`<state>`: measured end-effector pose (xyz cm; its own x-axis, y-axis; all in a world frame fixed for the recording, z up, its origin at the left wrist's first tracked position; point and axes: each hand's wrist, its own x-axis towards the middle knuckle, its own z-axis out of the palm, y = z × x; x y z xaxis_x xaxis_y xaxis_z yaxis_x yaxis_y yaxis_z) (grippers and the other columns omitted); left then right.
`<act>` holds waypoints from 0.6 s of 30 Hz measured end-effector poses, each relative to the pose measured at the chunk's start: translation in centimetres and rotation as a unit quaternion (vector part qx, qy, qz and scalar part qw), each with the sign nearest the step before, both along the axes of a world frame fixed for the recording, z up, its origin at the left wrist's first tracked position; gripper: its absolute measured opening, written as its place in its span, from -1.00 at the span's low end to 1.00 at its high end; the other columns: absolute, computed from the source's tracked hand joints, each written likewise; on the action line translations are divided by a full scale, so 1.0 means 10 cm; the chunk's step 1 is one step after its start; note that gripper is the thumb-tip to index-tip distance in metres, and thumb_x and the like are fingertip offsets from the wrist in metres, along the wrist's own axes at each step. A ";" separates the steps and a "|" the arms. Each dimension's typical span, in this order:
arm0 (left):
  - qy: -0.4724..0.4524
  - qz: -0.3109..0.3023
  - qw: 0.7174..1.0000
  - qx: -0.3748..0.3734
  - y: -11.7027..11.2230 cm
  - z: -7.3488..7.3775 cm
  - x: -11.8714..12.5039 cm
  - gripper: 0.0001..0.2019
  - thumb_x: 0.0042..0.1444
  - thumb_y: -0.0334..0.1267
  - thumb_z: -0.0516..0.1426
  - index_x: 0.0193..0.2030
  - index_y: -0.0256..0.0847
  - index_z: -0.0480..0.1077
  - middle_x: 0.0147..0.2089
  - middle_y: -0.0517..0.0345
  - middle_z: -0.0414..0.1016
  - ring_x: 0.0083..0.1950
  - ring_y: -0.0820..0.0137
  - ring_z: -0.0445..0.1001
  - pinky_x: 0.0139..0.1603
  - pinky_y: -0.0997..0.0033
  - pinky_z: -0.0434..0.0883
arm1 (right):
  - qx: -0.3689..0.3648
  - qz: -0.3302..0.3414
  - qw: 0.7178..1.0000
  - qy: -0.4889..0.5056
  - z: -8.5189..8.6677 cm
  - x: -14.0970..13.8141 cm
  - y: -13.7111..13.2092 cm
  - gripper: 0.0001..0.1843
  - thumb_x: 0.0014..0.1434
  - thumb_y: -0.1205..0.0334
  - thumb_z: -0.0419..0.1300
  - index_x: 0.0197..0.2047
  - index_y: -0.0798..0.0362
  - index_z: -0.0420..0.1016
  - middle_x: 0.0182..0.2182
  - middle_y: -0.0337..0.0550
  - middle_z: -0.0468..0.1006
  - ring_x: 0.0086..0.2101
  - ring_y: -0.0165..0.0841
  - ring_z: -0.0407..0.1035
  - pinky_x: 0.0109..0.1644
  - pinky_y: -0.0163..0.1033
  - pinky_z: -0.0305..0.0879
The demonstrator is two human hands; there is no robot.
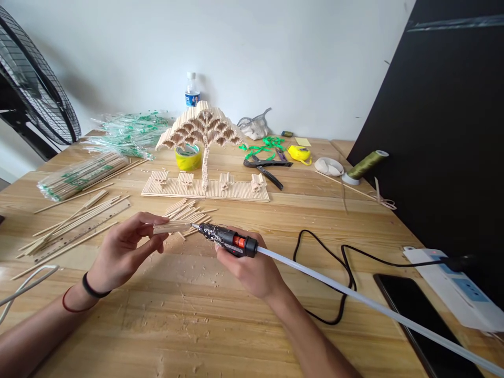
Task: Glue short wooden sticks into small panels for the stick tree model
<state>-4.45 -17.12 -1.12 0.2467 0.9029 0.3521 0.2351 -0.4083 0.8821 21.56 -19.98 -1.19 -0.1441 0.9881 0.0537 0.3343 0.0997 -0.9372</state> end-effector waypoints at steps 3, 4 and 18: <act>-0.027 -0.008 0.999 -0.027 0.00 0.01 0.00 -0.86 0.22 -0.35 0.30 -0.08 -0.25 0.56 -0.28 0.07 0.64 -0.43 0.41 0.59 -0.40 0.43 0.56 | 0.003 -0.002 1.000 -0.008 -0.02 0.00 0.00 -0.72 0.24 0.06 0.23 -0.46 -0.04 0.35 -0.53 -0.30 0.36 -0.46 -0.33 0.25 -0.33 -0.22 0.24; -0.037 -0.013 0.998 -0.039 0.00 0.01 0.00 -0.85 0.22 -0.35 0.31 -0.07 -0.25 0.56 -0.30 0.09 0.64 -0.44 0.42 0.59 -0.41 0.44 0.56 | 0.007 -0.005 1.000 -0.016 -0.02 -0.01 0.00 -0.69 0.26 0.05 0.24 -0.46 -0.04 0.33 -0.53 -0.31 0.34 -0.47 -0.33 0.24 -0.34 -0.23 0.23; -0.117 -0.072 0.979 -0.147 -0.01 0.05 0.01 -0.75 0.22 -0.19 0.39 -0.02 -0.21 0.57 -0.52 0.21 0.57 -0.51 0.45 0.53 -0.47 0.51 0.49 | 0.148 -0.039 0.961 -0.230 -0.32 0.15 0.14 -0.73 0.09 0.52 0.21 -0.19 -0.02 0.40 -0.22 -0.09 0.55 -0.18 -0.16 0.49 -0.10 -0.15 0.40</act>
<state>-4.30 -17.19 -0.63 0.3224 0.9356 0.1436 -0.0293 -0.1418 0.9895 23.03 -18.56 -4.42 -0.1456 0.9481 0.2827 0.7234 0.2970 -0.6233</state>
